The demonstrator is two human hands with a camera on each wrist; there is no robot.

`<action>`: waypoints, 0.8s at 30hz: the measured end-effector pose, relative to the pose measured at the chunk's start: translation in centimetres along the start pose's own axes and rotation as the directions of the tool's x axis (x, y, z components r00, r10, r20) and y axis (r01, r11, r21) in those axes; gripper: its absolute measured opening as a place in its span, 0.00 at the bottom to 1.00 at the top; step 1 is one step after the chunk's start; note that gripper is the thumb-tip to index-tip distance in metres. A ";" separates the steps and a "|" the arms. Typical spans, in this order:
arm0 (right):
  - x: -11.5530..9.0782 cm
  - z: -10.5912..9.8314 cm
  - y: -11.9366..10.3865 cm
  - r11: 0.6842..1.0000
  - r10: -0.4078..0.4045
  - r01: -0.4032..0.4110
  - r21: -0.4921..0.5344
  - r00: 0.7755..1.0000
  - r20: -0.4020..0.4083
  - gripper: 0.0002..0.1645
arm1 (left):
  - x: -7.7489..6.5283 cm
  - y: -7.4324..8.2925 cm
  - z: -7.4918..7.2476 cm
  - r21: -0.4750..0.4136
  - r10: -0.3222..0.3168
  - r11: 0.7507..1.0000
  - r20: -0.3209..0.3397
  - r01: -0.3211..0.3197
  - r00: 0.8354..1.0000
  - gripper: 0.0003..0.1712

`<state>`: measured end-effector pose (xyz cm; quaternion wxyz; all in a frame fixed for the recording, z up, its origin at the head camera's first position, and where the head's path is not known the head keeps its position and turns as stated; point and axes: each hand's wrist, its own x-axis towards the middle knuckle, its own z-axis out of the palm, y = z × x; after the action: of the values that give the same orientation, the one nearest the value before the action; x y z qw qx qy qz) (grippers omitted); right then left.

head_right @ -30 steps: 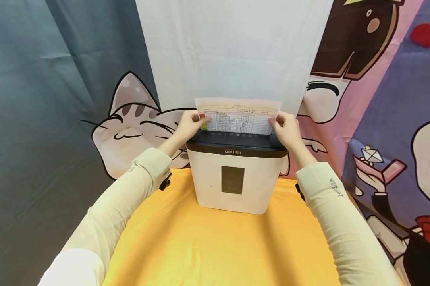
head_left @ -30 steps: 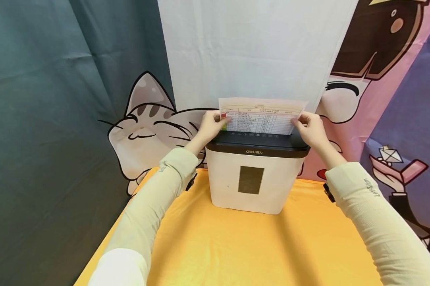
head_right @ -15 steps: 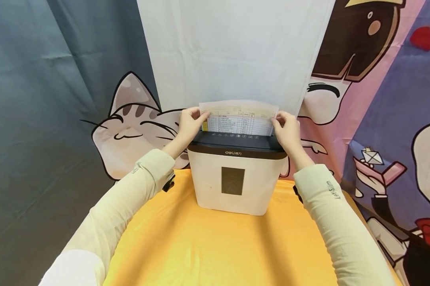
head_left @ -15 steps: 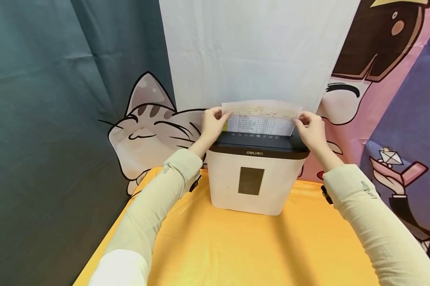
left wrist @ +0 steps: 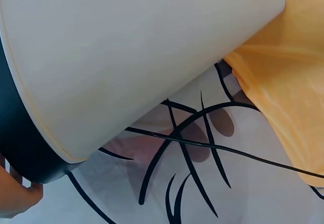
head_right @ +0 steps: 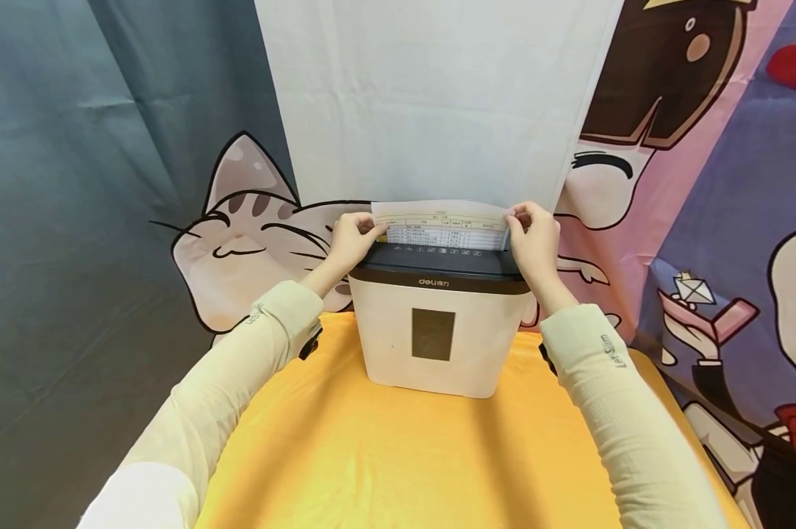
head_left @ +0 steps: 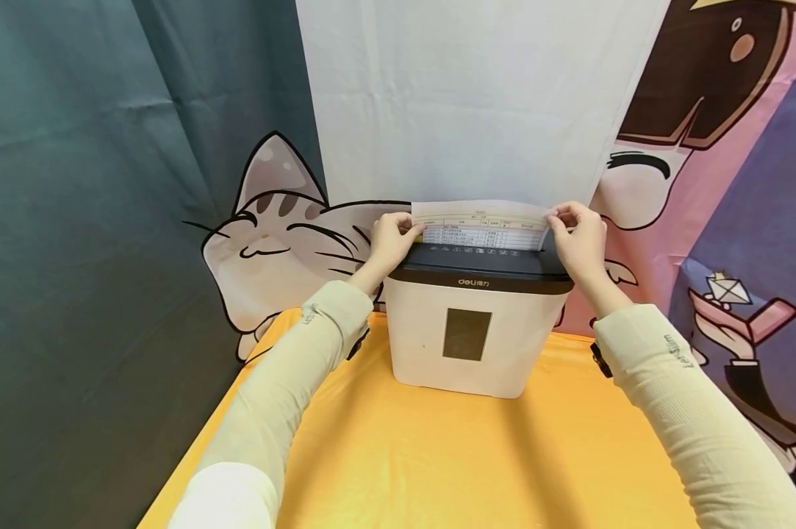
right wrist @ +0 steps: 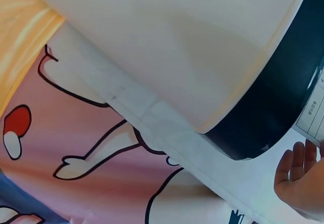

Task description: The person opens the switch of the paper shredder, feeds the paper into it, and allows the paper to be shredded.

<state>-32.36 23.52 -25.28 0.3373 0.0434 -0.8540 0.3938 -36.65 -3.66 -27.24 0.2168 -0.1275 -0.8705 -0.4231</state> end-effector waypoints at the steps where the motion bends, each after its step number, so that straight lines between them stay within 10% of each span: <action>1: -0.1 0.0 0.1 1.000 0.000 0.000 -0.004 1.000 0.006 0.13 | 0.0 0.0 0.0 0.010 -0.001 1.000 0.004 0.001 1.000 0.11; 24: -1.1 0.9 1.8 0.999 -0.036 0.040 -0.026 0.990 0.134 0.10 | -0.5 -0.1 0.0 -0.054 0.014 0.998 0.001 -0.014 1.000 0.08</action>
<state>-32.62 23.92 -27.54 0.2874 0.0810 -0.8791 0.3714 -36.22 -3.76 -27.51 0.2155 -0.1396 -0.8579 -0.4450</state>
